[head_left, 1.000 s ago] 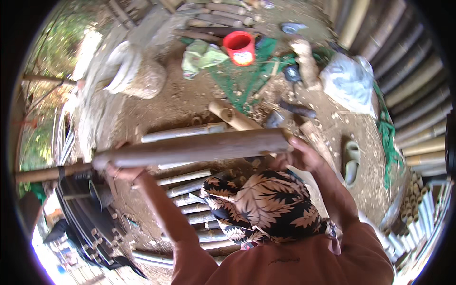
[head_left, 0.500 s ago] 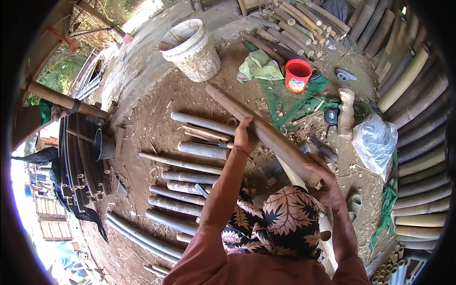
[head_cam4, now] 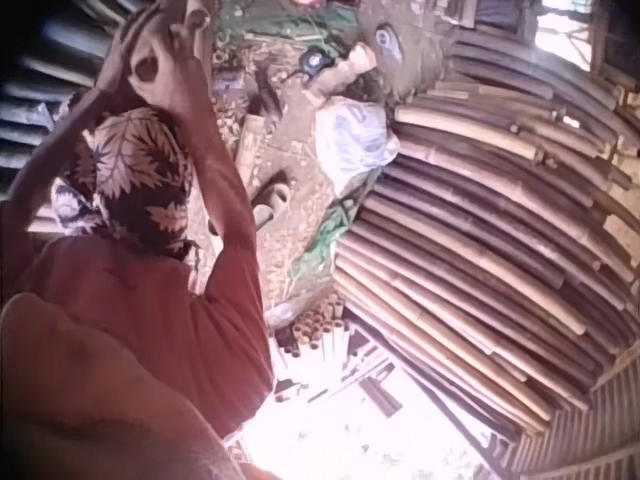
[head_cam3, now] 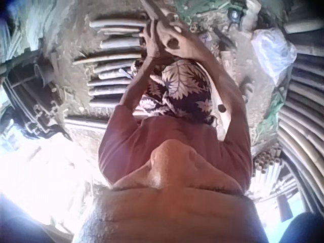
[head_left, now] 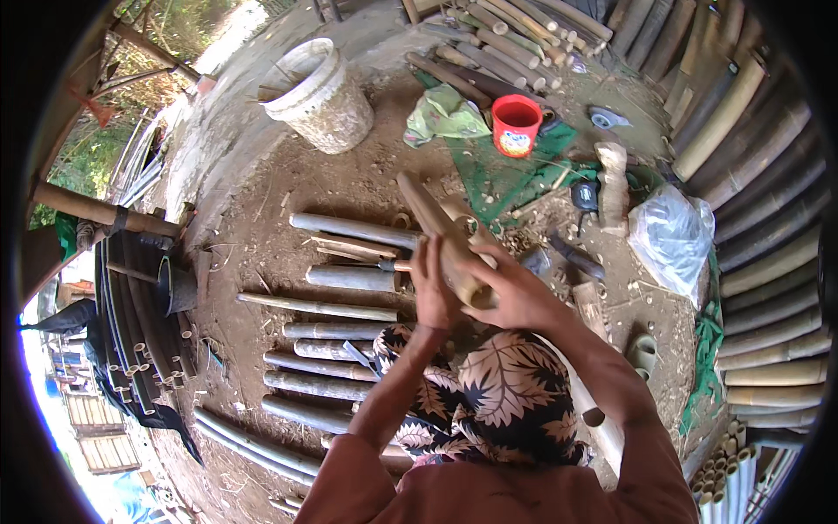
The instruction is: The person processes bamboo stalks by carving out notches with a knife, fitting smaller segments into them, and scraping the exterior of a long stalk with a blade.
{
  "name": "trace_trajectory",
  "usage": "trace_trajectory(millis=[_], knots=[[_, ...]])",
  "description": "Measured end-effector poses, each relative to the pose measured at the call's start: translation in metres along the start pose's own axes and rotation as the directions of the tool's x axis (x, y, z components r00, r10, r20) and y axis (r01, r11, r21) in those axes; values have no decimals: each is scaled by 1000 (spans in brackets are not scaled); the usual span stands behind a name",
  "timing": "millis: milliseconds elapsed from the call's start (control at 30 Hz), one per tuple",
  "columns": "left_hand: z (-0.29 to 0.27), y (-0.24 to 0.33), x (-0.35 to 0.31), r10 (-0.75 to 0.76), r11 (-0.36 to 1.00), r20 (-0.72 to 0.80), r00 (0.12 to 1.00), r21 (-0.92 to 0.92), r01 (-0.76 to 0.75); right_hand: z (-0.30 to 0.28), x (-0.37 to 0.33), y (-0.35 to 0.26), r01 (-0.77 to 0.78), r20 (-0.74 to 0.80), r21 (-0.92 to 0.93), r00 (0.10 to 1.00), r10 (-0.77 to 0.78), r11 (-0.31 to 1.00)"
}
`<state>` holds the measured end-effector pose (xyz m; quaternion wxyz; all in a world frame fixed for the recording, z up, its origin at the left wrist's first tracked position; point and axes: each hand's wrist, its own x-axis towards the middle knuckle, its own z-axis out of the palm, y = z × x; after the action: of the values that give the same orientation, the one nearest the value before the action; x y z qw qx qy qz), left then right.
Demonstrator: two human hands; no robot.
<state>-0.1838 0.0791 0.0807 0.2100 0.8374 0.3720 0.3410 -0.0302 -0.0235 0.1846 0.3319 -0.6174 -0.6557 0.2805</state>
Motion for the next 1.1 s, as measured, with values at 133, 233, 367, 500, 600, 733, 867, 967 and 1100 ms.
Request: trace_trajectory(millis=[133, 233, 367, 500, 600, 733, 867, 967, 1100], knots=[[-26, -55, 67, 81, 979, -107, 991, -179, -100, 3, 20, -15, -58, 57, 771, 998, 23, 635], [-56, -107, 102, -88, 960, 7, 996, -267, 87, 2, -39, 27, -223, -79, 424, 956, 281, 878], [-94, -192, 134, -158, 985, 276, 948, -20, 170, 95, -166, 114, -842, -190, -233, 531, 826, 487], [-147, -284, 170, -163, 984, 495, 853, 20, 176, 164, -187, 143, -841, -271, -309, 525, 807, 443], [-113, -274, 168, 101, 945, 369, 924, -325, 26, 164, -200, 145, -893, -226, -255, 428, 875, 371], [-105, -298, 179, 319, 943, 258, 912, -179, -279, 160, -191, 144, -852, -248, -268, 512, 823, 449], [-97, -293, 192, -45, 937, 405, 913, 333, -101, 147, -196, 149, -827, -234, -290, 549, 803, 481], [-97, -247, 187, -291, 650, 264, 920, 760, -12, 94, -164, 111, -798, 15, -181, 582, 813, 575], [-69, -67, 157, -165, 986, 94, 982, 21, 164, 30, -187, 46, -818, -328, -147, 570, 753, 556]])
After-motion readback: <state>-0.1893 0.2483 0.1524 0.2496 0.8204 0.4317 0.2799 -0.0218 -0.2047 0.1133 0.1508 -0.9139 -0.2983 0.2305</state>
